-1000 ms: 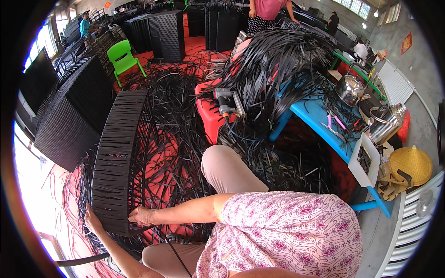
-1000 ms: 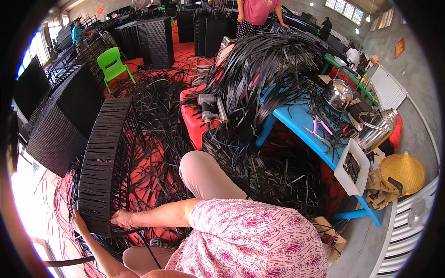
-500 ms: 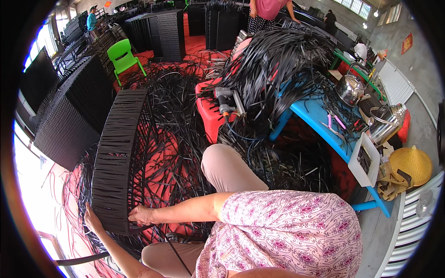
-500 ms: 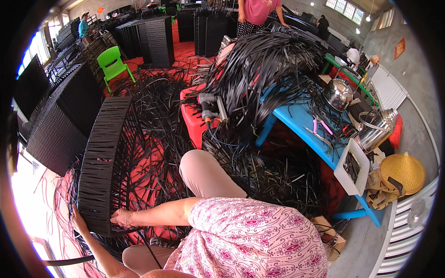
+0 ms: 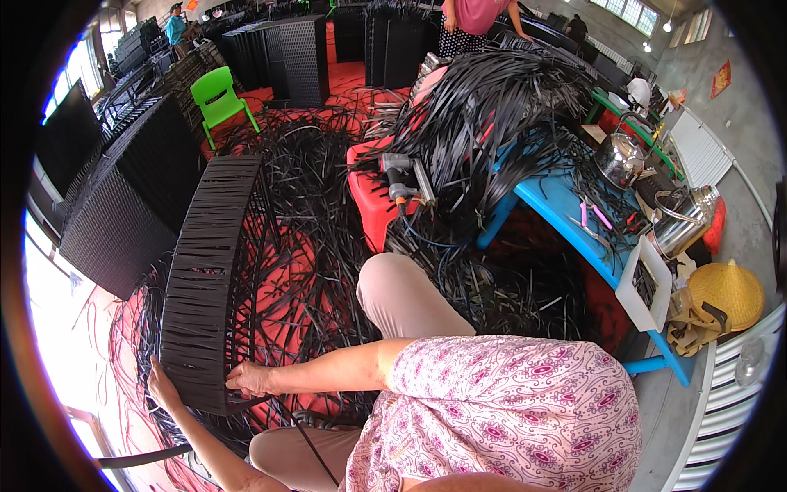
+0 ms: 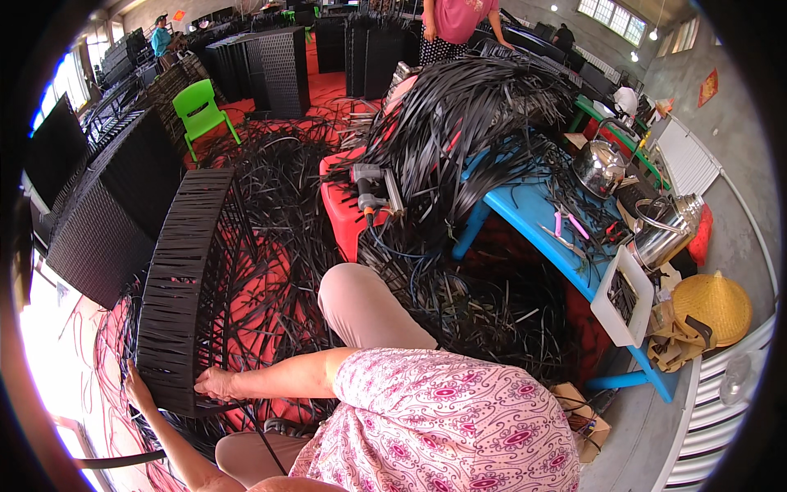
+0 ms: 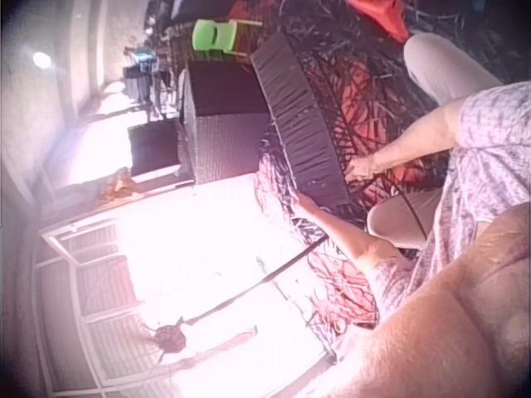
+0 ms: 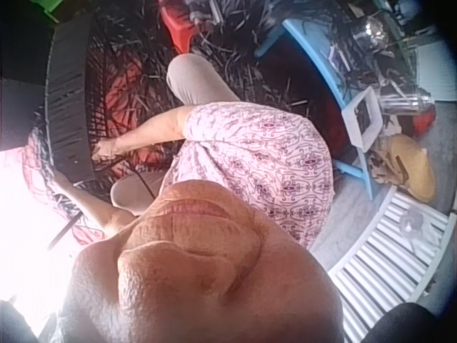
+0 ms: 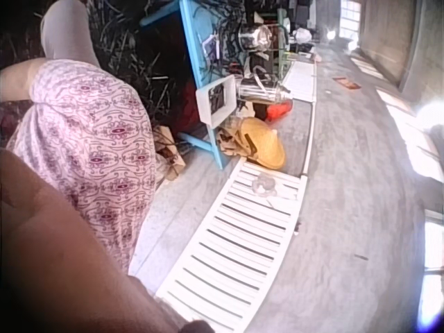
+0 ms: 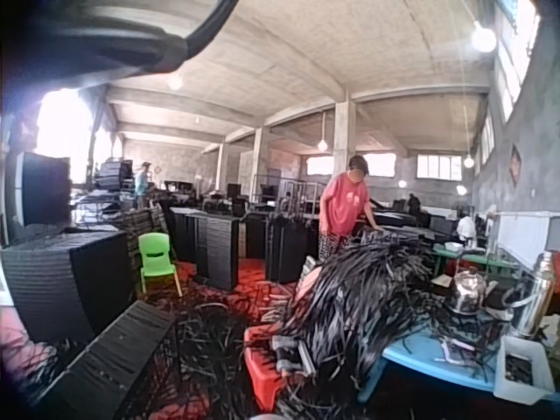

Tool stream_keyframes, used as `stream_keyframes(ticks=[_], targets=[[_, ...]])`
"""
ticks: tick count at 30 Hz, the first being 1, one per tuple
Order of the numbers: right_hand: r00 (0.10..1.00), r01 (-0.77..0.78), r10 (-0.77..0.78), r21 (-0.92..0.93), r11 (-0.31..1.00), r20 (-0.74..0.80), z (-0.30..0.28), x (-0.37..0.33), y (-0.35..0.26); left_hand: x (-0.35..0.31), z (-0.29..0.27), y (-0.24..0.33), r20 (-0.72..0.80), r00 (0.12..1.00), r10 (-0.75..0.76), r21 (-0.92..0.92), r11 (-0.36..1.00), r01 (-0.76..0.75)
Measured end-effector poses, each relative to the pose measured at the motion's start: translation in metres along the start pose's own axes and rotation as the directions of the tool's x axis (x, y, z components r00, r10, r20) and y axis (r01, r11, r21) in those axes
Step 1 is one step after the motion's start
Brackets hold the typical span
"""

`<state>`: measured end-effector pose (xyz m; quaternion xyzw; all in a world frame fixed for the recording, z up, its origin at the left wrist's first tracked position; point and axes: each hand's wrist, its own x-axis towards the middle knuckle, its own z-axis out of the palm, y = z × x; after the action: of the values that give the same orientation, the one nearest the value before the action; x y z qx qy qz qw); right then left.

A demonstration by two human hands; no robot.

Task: The person weaves black synthetic wicker strips into a metal chair frame, using a staple gun to secure ends and wire cutters to trim the strips.

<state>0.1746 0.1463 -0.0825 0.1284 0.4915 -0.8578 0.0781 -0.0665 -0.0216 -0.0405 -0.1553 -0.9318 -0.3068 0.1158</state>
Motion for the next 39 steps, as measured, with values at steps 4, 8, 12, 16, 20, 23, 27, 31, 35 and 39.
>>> stream_keyframes(ticks=[4, 8, 12, 16, 20, 23, 27, 31, 35, 39], targets=[[1.000, -0.002, 0.002, 0.006, 1.000, -0.004, -0.003, -0.002, 0.000, 0.000, 0.003, 0.002, 0.021, 1.000, 0.007, 0.010, 1.000, -0.007], [1.000, 0.006, -0.006, 0.005, 1.000, 0.006, 0.004, -0.002, -0.004, 0.008, 0.002, -0.018, 0.007, 0.998, 0.060, 0.051, 0.997, -0.060], [1.000, -0.009, 0.009, 0.010, 1.000, -0.002, 0.003, -0.005, -0.006, 0.012, 0.005, -0.020, 0.069, 0.997, -0.041, 0.064, 0.997, 0.037], [1.000, -0.007, 0.007, -0.011, 1.000, -0.014, 0.000, -0.005, -0.005, 0.009, 0.008, -0.012, 0.053, 0.998, -0.035, 0.041, 0.999, 0.033], [1.000, -0.001, 0.001, -0.016, 1.000, -0.008, 0.002, -0.004, -0.006, 0.008, 0.006, -0.016, 0.016, 1.000, 0.016, 0.050, 0.999, -0.017], [1.000, 0.005, -0.005, -0.003, 1.000, 0.013, 0.004, -0.003, -0.006, 0.009, 0.004, -0.018, 0.003, 1.000, 0.025, 0.058, 0.998, -0.026], [1.000, -0.002, 0.002, -0.001, 1.000, 0.004, -0.003, -0.001, -0.001, 0.005, 0.007, -0.007, 0.049, 0.998, -0.027, 0.039, 0.999, 0.025], [1.000, -0.008, 0.008, -0.008, 1.000, 0.005, 0.000, 0.001, -0.001, 0.011, 0.002, -0.013, 0.074, 0.996, -0.058, 0.020, 0.998, 0.057], [1.000, -0.028, 0.028, -0.024, 0.999, 0.010, -0.001, 0.004, -0.002, 0.011, 0.003, -0.013, 0.081, 0.994, -0.080, 0.004, 0.997, 0.080], [0.999, -0.027, 0.026, 0.010, 1.000, 0.043, -0.001, 0.004, -0.005, 0.006, -0.002, 0.000, 0.077, 0.996, -0.039, -0.031, 0.999, 0.042]])
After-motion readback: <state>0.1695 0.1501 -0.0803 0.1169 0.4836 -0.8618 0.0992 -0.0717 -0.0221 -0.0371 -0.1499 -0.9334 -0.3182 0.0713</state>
